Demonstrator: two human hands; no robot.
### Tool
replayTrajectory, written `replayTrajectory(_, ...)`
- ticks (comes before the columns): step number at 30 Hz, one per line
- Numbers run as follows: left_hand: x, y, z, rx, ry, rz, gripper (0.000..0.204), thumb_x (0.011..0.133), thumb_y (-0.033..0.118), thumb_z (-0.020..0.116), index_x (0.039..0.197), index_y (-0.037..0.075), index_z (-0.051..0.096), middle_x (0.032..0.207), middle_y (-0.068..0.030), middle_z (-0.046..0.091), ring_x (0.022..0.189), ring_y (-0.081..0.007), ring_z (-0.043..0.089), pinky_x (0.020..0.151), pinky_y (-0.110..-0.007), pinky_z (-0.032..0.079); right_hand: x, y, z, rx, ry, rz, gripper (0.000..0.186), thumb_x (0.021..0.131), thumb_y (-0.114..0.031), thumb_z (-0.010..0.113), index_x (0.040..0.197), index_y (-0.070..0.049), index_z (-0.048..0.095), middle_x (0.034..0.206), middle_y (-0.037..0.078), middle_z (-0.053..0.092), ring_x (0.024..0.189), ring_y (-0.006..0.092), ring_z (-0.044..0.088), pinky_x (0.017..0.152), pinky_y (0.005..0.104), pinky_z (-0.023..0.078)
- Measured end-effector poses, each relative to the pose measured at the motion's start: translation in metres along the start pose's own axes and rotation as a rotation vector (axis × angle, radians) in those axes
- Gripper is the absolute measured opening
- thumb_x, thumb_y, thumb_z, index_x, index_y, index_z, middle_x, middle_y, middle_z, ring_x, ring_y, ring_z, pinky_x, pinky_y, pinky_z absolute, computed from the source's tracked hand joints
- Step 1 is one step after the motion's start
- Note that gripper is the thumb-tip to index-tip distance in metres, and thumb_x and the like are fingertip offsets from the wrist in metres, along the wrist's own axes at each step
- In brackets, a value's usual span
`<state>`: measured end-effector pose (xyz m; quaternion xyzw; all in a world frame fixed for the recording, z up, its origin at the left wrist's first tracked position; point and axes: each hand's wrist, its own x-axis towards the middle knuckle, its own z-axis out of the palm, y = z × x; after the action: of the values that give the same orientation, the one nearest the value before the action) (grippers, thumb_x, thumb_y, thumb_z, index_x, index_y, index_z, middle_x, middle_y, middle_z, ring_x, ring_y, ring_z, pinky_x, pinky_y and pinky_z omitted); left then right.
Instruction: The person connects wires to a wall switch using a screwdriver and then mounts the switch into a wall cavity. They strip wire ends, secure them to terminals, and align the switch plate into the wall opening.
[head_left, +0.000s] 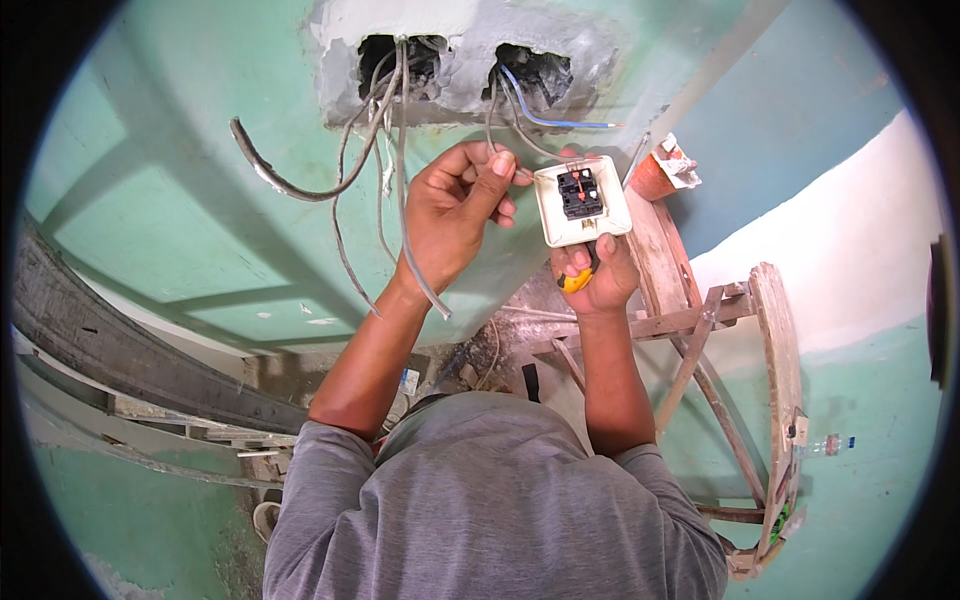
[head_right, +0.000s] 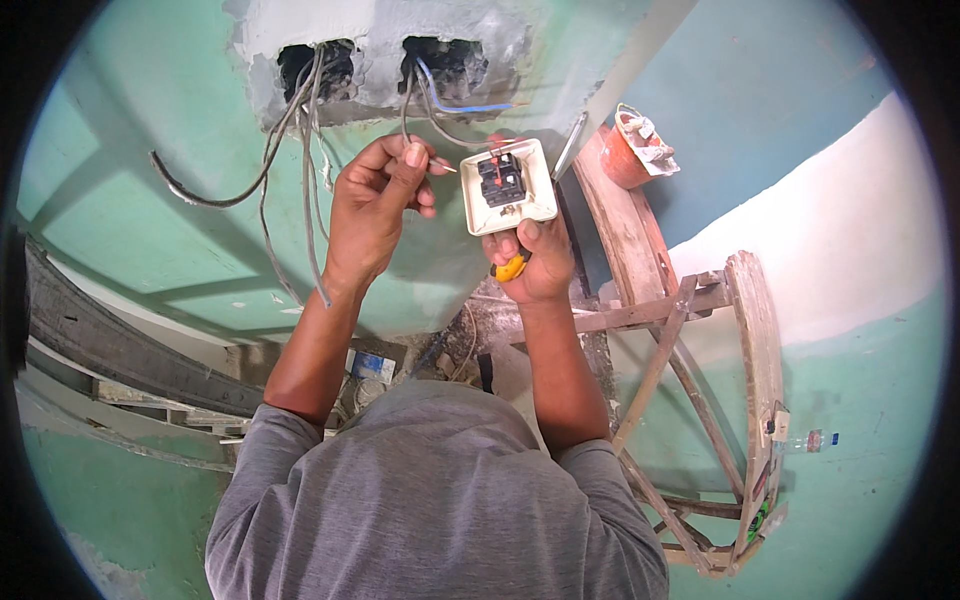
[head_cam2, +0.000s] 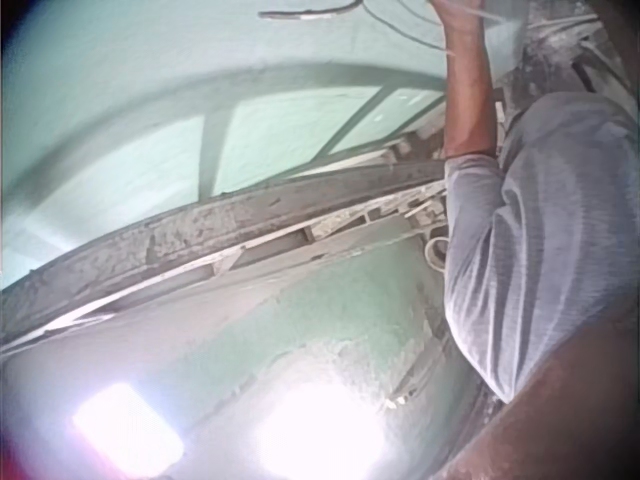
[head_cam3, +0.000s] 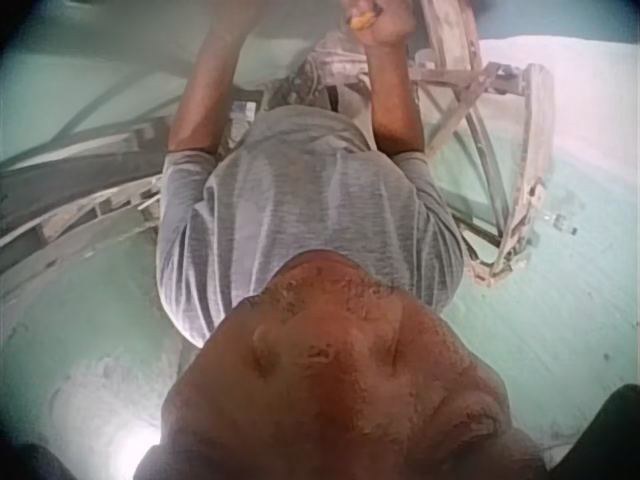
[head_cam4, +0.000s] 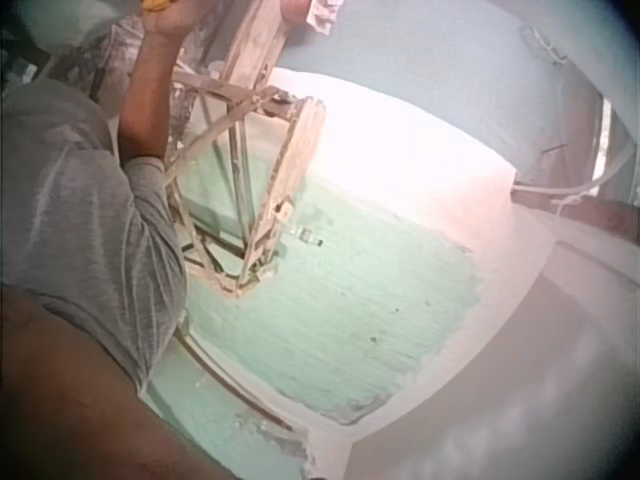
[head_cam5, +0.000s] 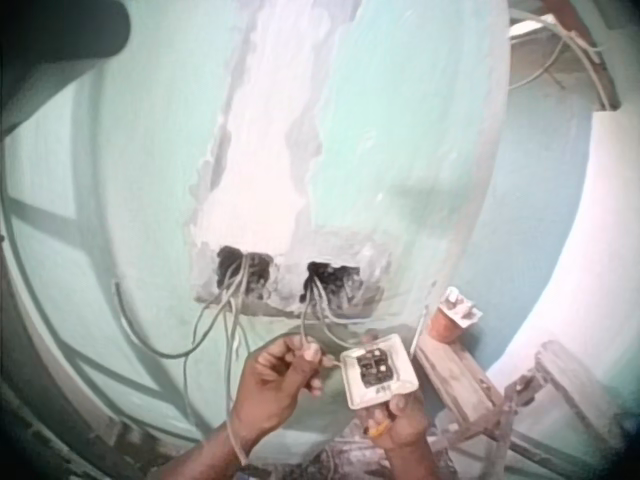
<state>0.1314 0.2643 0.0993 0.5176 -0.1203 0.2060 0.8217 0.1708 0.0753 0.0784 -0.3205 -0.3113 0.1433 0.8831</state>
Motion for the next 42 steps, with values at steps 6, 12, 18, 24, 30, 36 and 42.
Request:
replayTrajectory(6, 0.002, -0.003, -0.005, 0.019, -0.020, -0.009, 0.023, 0.105, 0.028, 0.065, 0.107, 0.005, 0.069, 0.096, -0.0041, 0.074, 0.069, -0.0056, 0.059, 0.062, -0.023, 0.053, 0.007, 0.003, 0.013, 0.026, -0.020, -0.023, 0.099, 0.084, -0.020, 0.084, 0.160, 0.000, 0.024, 0.141, 0.017, 0.055, 0.064, 0.0053, 0.061, 0.051, 0.0209, 0.052)
replayTrajectory(12, 0.002, -0.001, -0.007, 0.030, -0.025, -0.020, 0.025, 0.105, 0.029, 0.065, 0.108, 0.005, 0.070, 0.095, -0.0037, 0.074, 0.070, -0.0057, 0.060, 0.063, -0.023, 0.053, 0.004, 0.007, 0.011, 0.007, -0.017, 0.000, 0.100, 0.083, -0.019, 0.084, 0.161, -0.003, 0.024, 0.157, 0.022, 0.042, 0.066, 0.0067, 0.063, 0.051, 0.0211, 0.053)
replayTrajectory(18, 0.001, 0.001, -0.009, 0.032, -0.037, -0.027, 0.025, 0.105, 0.030, 0.066, 0.109, 0.005, 0.069, 0.096, -0.0036, 0.075, 0.071, -0.0059, 0.060, 0.063, -0.023, 0.053, 0.000, 0.007, 0.011, -0.020, 0.032, 0.005, 0.101, 0.081, -0.018, 0.083, 0.161, -0.002, 0.024, 0.154, 0.023, 0.045, 0.066, 0.0069, 0.063, 0.051, 0.0209, 0.053)
replayTrajectory(24, 0.001, 0.001, -0.009, 0.037, -0.037, -0.030, 0.025, 0.105, 0.029, 0.066, 0.109, 0.005, 0.069, 0.096, -0.0036, 0.075, 0.071, -0.0059, 0.060, 0.063, -0.023, 0.053, 0.004, 0.008, 0.014, -0.043, -0.019, 0.007, 0.098, 0.080, -0.017, 0.084, 0.158, 0.001, 0.028, 0.152, 0.022, 0.048, 0.069, 0.0077, 0.064, 0.052, 0.0212, 0.054)
replayTrajectory(30, 0.002, 0.000, -0.009, 0.037, -0.032, -0.032, 0.024, 0.104, 0.029, 0.067, 0.109, 0.005, 0.069, 0.096, -0.0033, 0.075, 0.071, -0.0060, 0.060, 0.063, -0.023, 0.053, 0.000, 0.007, 0.017, -0.069, 0.009, 0.013, 0.097, 0.079, -0.016, 0.087, 0.157, 0.002, 0.031, 0.150, 0.021, 0.049, 0.071, 0.0086, 0.065, 0.052, 0.0216, 0.055)
replayTrajectory(36, 0.002, -0.001, -0.010, 0.037, -0.032, -0.041, 0.024, 0.104, 0.028, 0.067, 0.108, 0.005, 0.069, 0.097, -0.0032, 0.074, 0.071, -0.0057, 0.060, 0.063, -0.023, 0.053, -0.005, 0.007, 0.010, -0.103, 0.040, 0.052, 0.099, 0.078, -0.018, 0.088, 0.157, 0.000, 0.031, 0.151, 0.020, 0.050, 0.071, 0.0078, 0.065, 0.052, 0.0212, 0.054)
replayTrajectory(42, 0.002, -0.002, -0.009, 0.099, -0.005, -0.056, 0.024, 0.105, 0.029, 0.066, 0.107, 0.005, 0.070, 0.097, -0.0028, 0.074, 0.070, -0.0052, 0.059, 0.062, -0.023, 0.053, -0.008, 0.002, 0.014, -0.118, 0.070, 0.050, 0.098, 0.078, -0.015, 0.086, 0.159, -0.004, 0.031, 0.155, 0.018, 0.047, 0.073, 0.0075, 0.064, 0.054, 0.0212, 0.052)
